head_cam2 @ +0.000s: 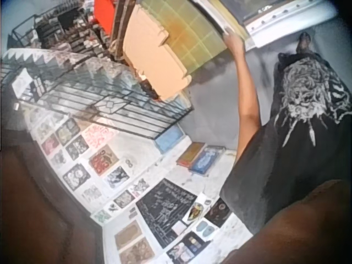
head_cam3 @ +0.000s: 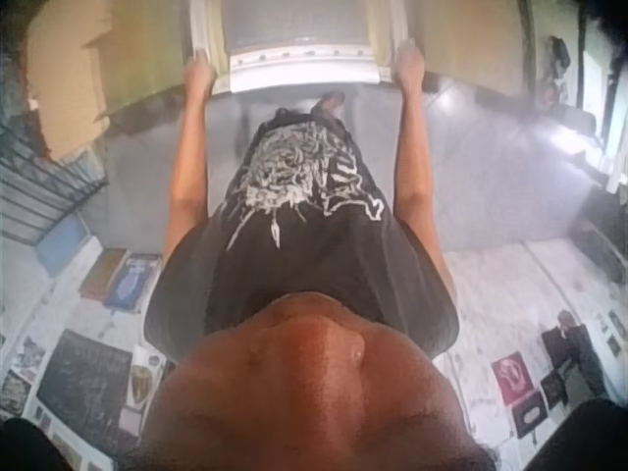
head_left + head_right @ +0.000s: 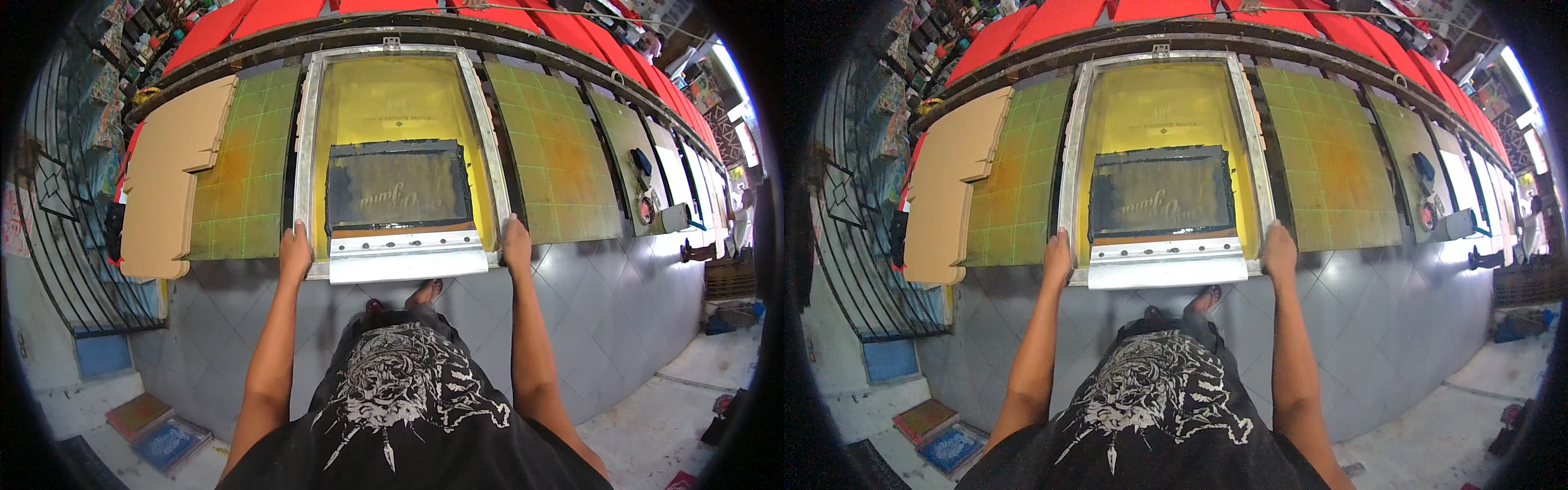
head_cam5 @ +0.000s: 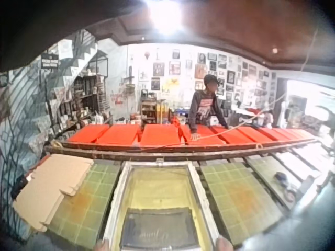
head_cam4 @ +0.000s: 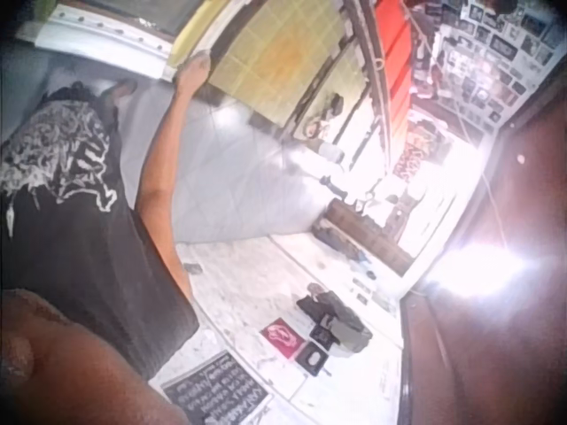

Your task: The person performs screen printing by applying ink to a mesh screen with a squeegee, lifting the screen to reveal the printed design on a paper sheet, and then stirring ink in a container with a spatula to apply more to the screen.

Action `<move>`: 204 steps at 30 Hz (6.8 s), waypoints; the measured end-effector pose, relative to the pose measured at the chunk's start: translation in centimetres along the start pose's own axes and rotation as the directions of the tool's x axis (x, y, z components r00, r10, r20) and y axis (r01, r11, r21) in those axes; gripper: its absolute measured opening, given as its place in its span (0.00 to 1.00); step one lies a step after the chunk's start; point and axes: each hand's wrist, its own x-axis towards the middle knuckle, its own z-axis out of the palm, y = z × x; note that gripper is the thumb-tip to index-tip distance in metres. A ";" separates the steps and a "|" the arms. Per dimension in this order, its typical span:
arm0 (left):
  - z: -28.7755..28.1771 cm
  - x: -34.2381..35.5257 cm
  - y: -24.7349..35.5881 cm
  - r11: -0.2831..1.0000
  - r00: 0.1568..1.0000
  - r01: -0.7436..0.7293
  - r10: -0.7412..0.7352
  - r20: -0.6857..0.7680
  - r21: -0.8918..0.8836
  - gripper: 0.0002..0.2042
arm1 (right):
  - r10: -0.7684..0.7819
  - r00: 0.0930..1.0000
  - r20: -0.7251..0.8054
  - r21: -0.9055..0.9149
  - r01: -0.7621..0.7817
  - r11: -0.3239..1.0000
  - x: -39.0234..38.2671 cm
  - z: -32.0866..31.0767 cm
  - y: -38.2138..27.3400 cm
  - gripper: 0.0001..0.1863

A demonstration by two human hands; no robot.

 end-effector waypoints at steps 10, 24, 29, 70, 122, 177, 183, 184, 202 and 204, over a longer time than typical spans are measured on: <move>-0.3 -0.2 0.0 0.990 0.997 -0.056 0.063 0.050 -0.131 0.28 | -0.006 1.000 -0.019 0.412 0.013 0.911 -1.5 0.3 5.4 0.27; -0.4 -2.3 -2.5 0.920 0.992 -0.122 0.112 -0.049 -0.371 0.23 | -0.059 0.995 -0.075 0.519 0.090 0.850 -3.4 1.7 3.8 0.25; -0.8 -2.5 -2.5 0.898 0.995 -0.071 0.093 0.029 -0.434 0.23 | -0.031 0.996 -0.084 0.602 0.075 0.795 -2.9 2.7 6.0 0.26; 0.1 -2.2 -2.5 0.913 0.969 -0.216 0.157 -0.189 -0.346 0.17 | -0.691 0.553 0.466 -0.224 0.829 0.512 -7.2 -2.1 -6.9 0.33; -3.3 -4.3 12.8 0.721 0.678 -0.693 0.645 0.353 0.015 0.15 | -0.609 0.625 0.489 0.104 0.651 0.752 5.0 -2.9 -11.9 0.20; -6.4 -2.9 10.1 0.701 0.640 -0.713 0.648 0.414 0.004 0.16 | -0.593 0.720 0.360 0.065 0.615 0.786 -2.8 -1.4 -11.2 0.22; -5.2 3.2 12.9 0.626 0.543 -0.780 0.676 0.498 0.000 0.18 | -0.536 0.771 0.343 0.048 0.556 0.830 -2.0 -0.6 -11.7 0.23; -4.9 4.4 13.5 0.604 0.515 -0.797 0.688 0.512 -0.010 0.18 | -0.521 0.785 0.335 0.043 0.540 0.841 -1.7 -0.5 -11.8 0.23; -1.4 14.0 19.9 0.641 0.586 -0.767 0.708 0.394 -0.010 0.17 | -0.660 0.655 0.368 0.059 0.692 0.719 18.1 3.9 -16.8 0.26; -1.8 13.6 19.8 0.686 0.634 -0.727 0.656 0.410 0.028 0.18 | -0.655 0.676 0.337 0.065 0.678 0.733 17.7 4.0 -17.1 0.24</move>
